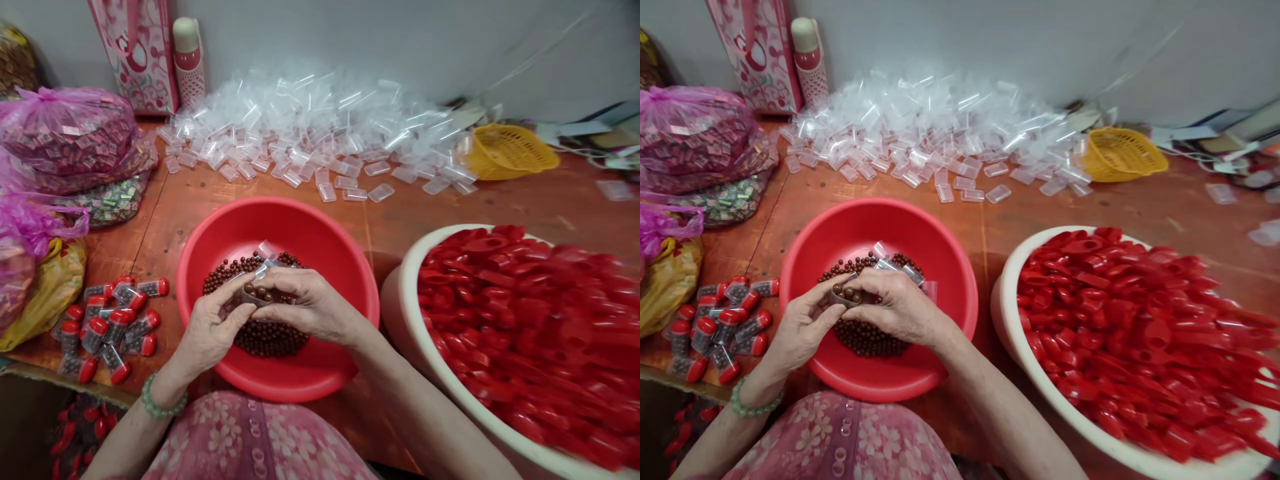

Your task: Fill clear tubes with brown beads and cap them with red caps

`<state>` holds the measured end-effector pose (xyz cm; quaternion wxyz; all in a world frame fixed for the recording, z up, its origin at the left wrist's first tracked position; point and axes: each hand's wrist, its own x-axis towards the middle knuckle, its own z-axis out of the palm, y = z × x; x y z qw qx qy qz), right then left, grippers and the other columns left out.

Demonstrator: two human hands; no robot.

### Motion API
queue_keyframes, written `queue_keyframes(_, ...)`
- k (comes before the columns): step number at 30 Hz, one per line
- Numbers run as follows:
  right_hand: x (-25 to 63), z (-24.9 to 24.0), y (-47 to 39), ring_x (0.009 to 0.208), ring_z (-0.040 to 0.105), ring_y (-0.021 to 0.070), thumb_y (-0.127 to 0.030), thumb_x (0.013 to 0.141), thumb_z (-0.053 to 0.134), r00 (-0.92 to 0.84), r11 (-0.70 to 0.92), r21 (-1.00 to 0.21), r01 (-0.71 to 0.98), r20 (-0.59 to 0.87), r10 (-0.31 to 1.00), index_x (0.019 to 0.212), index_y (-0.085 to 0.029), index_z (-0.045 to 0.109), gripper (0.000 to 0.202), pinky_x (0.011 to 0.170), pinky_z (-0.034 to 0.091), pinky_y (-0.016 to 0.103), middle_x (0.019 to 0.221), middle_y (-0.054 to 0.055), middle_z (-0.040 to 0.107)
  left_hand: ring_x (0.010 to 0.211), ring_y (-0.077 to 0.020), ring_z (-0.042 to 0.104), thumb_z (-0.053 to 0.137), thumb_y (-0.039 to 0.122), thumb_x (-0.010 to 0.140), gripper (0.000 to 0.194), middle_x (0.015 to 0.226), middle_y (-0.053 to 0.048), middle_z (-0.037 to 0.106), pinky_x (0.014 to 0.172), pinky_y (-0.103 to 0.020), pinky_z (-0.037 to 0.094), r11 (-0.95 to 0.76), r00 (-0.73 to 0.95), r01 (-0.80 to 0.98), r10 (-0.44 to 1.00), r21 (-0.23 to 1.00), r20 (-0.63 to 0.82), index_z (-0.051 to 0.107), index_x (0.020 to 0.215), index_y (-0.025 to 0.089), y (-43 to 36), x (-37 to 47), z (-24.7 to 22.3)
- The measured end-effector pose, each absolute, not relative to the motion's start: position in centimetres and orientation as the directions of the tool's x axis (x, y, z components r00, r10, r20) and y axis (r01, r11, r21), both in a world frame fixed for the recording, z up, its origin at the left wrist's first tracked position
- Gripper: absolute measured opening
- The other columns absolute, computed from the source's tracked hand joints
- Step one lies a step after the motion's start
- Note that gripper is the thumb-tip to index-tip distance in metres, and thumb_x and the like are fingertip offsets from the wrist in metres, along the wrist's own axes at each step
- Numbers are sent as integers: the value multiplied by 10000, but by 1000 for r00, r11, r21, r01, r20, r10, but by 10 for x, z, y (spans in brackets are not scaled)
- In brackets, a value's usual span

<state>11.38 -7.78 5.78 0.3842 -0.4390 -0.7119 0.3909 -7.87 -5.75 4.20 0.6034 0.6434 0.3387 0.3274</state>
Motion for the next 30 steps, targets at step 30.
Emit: queue_keyframes(30, 124, 54, -110, 963, 662, 172, -270, 882, 663, -290, 312, -824, 473, 189, 938, 1054, -172, 652, 199, 866, 528, 323, 1022, 79, 716, 917, -166, 694, 658, 276, 859, 176, 980, -61, 730, 833, -256, 543, 138, 552, 72, 819, 988, -155, 613, 994, 172, -58, -84, 54)
